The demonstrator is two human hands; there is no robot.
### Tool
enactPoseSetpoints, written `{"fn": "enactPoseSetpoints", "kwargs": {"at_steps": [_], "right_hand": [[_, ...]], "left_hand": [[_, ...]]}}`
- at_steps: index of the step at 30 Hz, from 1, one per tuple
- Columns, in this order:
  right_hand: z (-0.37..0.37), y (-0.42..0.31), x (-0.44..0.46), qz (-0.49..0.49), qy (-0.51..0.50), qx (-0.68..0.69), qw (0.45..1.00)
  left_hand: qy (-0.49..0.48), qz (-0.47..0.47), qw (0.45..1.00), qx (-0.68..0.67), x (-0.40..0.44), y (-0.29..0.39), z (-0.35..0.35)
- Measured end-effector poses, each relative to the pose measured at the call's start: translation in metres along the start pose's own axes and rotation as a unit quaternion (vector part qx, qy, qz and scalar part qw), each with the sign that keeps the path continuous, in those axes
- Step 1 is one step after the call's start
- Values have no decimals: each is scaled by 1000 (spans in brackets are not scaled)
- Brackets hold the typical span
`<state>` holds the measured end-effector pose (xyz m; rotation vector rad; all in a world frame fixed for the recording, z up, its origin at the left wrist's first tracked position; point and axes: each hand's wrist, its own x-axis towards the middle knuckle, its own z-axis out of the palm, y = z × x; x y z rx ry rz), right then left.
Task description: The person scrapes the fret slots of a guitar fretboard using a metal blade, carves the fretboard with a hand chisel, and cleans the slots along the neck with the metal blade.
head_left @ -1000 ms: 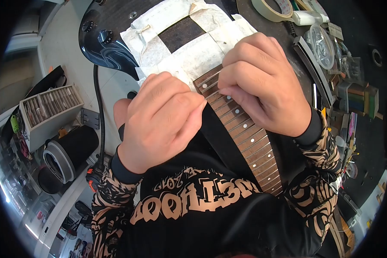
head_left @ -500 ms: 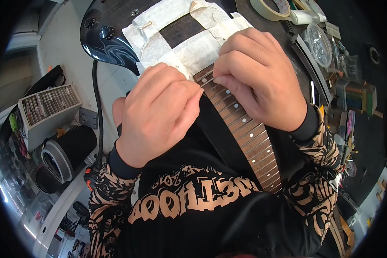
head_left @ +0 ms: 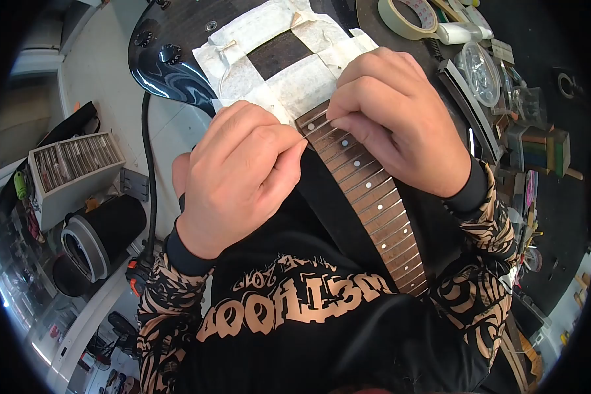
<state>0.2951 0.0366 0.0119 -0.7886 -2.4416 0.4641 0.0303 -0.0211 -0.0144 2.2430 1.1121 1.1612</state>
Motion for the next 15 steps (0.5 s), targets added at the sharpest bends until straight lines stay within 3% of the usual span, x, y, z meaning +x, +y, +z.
{"fn": "enactPoseSetpoints", "kwargs": {"at_steps": [15], "right_hand": [[9, -2, -4, -11, 12, -17, 1000]], "left_hand": [[-3, 24, 999, 26, -4, 1, 3]]}}
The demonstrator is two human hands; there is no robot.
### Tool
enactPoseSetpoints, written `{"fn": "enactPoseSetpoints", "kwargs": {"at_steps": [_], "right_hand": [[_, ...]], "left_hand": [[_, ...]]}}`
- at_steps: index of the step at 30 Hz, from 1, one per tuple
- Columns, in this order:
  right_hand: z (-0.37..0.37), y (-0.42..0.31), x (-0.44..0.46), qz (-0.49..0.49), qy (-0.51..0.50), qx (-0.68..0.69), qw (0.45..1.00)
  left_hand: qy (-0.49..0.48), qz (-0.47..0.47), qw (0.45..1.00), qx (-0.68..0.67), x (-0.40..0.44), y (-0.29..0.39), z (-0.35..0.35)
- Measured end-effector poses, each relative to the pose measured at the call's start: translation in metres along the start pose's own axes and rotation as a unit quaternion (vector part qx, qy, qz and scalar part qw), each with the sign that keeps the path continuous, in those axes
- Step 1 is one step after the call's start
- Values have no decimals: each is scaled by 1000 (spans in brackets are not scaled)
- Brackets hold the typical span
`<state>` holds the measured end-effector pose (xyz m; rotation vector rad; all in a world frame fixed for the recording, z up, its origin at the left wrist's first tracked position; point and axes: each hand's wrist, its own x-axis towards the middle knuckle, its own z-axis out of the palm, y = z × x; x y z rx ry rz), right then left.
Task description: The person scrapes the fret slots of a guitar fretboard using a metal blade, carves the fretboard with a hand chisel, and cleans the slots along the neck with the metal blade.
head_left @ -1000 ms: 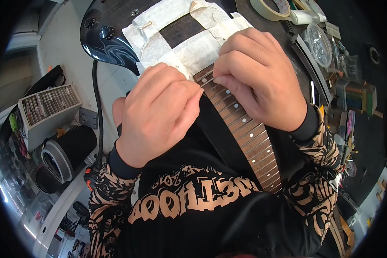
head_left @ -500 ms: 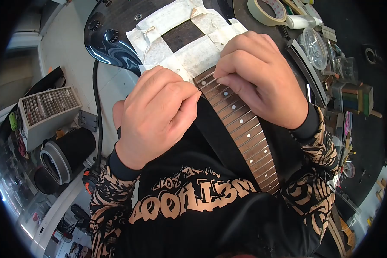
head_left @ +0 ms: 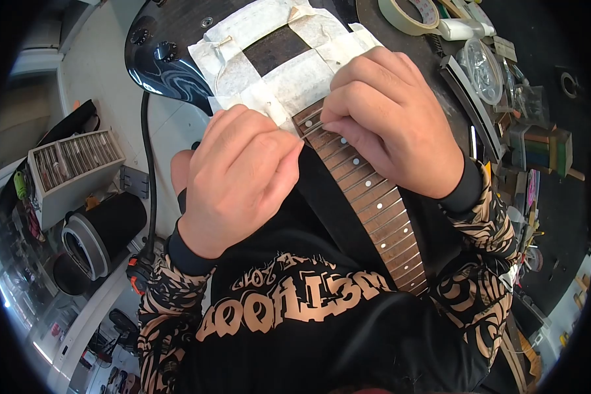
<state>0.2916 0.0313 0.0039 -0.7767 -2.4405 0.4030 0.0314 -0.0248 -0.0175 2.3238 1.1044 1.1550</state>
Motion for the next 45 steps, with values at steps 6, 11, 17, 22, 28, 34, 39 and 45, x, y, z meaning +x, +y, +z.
{"fn": "enactPoseSetpoints", "kwargs": {"at_steps": [6, 11, 17, 22, 28, 34, 39, 45], "right_hand": [[-3, -3, 1, -5, -5, -1, 1000], [2, -2, 3, -3, 6, -18, 1000], [-4, -6, -3, -8, -5, -9, 1000], [1, -2, 4, -8, -2, -22, 1000], [-4, -4, 2, -3, -16, -4, 1000], [-13, 7, 10, 9, -19, -9, 1000], [-41, 26, 8, 32, 38, 31, 998], [-36, 30, -4, 26, -5, 37, 999]], "left_hand": [[-9, -2, 1000, -20, -1, -1, -1], [12, -7, 1000, -8, -1, -3, 2], [-12, 13, 1000, -15, 0, -1, -3], [8, 18, 1000, 0, 0, -7, 0], [-17, 14, 999, -31, 1, -2, -3], [7, 1, 1000, -7, 12, -7, -5], [16, 0, 1000, 10, 28, -8, -10], [-29, -14, 999, -24, 32, -4, -5]]}}
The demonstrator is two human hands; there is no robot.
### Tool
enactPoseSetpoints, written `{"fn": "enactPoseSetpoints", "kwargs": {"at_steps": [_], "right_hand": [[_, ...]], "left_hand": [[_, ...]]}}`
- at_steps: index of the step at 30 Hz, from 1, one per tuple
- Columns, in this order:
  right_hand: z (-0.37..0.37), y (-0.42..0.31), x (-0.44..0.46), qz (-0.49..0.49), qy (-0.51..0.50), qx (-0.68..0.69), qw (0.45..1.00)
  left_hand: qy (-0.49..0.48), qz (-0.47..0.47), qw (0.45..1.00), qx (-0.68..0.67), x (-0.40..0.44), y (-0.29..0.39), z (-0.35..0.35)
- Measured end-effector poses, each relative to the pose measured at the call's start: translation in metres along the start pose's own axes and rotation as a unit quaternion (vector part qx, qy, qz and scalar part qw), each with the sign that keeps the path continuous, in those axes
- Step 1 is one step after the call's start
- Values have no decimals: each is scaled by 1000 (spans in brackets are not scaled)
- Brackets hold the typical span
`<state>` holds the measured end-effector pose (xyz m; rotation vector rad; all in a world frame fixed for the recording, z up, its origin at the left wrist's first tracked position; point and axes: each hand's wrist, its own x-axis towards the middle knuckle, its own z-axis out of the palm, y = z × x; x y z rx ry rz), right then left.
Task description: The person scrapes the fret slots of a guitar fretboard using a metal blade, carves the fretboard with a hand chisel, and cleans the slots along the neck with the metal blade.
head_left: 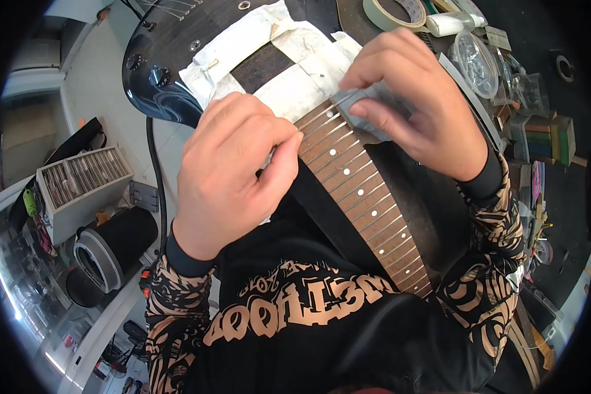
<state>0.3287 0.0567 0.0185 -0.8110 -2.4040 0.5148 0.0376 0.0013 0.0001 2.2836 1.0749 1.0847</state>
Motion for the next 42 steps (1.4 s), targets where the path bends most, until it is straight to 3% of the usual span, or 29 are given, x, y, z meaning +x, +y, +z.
{"fn": "enactPoseSetpoints", "kwargs": {"at_steps": [17, 29, 42], "right_hand": [[13, 5, -10, 37, -6, 11, 999], [17, 8, -1, 47, 17, 26, 998], [23, 7, 1, 39, 19, -11, 999]], "left_hand": [[-61, 11, 997, 36, 16, 8, 10], [-19, -18, 999, 41, 15, -2, 15], [-36, -18, 999, 28, 20, -2, 13]]}}
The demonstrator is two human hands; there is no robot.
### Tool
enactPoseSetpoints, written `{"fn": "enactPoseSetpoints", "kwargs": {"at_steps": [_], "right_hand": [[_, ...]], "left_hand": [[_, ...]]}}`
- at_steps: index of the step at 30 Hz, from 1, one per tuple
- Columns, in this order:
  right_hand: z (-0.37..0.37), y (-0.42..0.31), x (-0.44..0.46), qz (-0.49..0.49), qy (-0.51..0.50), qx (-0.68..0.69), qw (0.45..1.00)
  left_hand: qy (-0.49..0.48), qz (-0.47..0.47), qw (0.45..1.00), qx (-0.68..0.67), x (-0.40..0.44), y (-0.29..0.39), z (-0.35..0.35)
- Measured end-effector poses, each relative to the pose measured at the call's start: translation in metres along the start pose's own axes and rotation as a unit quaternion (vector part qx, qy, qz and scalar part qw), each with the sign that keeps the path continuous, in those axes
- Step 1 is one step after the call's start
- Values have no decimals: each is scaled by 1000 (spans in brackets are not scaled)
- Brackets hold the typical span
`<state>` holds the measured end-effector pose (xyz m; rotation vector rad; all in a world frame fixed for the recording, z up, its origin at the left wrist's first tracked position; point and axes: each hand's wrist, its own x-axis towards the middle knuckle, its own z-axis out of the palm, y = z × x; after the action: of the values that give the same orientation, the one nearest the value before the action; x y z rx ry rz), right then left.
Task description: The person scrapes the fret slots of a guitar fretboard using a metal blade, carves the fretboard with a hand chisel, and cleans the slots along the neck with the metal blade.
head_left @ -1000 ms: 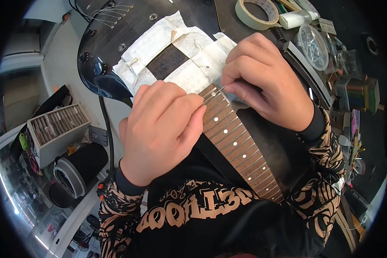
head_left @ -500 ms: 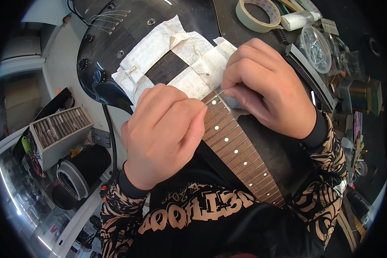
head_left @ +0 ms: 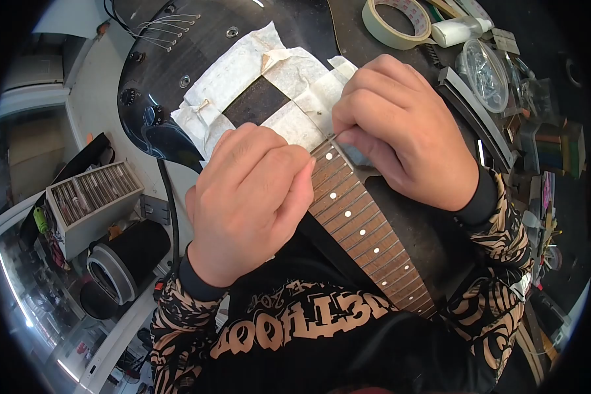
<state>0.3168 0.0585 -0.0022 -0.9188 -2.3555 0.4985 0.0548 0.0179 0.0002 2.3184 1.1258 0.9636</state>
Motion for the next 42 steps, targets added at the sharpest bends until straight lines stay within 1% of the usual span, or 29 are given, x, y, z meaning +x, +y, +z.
{"fn": "enactPoseSetpoints", "kwargs": {"at_steps": [5, 8, 11, 17, 20, 23, 26, 29, 32, 35, 38, 42], "right_hand": [[0, 1, -1, 7, 8, 16, 1000], [-1, 2, -1, 5, 2, 22, 1000], [-3, 3, -5, -18, 14, 27, 999], [1, 4, 2, 14, 3, 17, 1000], [-2, 3, 1, 23, 2, 42, 999], [-4, 4, -1, 19, -1, 51, 999], [-6, 4, -5, -13, 2, 32, 999], [-1, 3, -2, -3, 8, 22, 1000], [-2, 1, 2, 15, -2, -1, 1000], [-2, 2, 1, 11, 9, 25, 1000], [-5, 5, 1, 3, 5, 30, 1000], [-8, 7, -3, 7, 4, 30, 1000]], "left_hand": [[10, -8, 1000, 9, -3, -1, 2], [7, 8, 1000, 7, -3, -1, 1], [-6, -1, 1000, -15, 0, 3, -1], [16, -28, 999, -14, 0, 2, 2], [17, -27, 999, -9, 0, 4, 1], [12, -7, 1000, -2, -1, 3, 2], [-9, 0, 1000, -8, -1, 5, 0], [-9, -2, 1000, -8, 1, 3, -1], [7, -24, 1000, -8, 2, 2, 1], [12, -35, 999, -10, 0, 5, 1], [11, -17, 1000, -10, 0, 3, 2], [15, -20, 1000, -5, -1, 5, 2]]}}
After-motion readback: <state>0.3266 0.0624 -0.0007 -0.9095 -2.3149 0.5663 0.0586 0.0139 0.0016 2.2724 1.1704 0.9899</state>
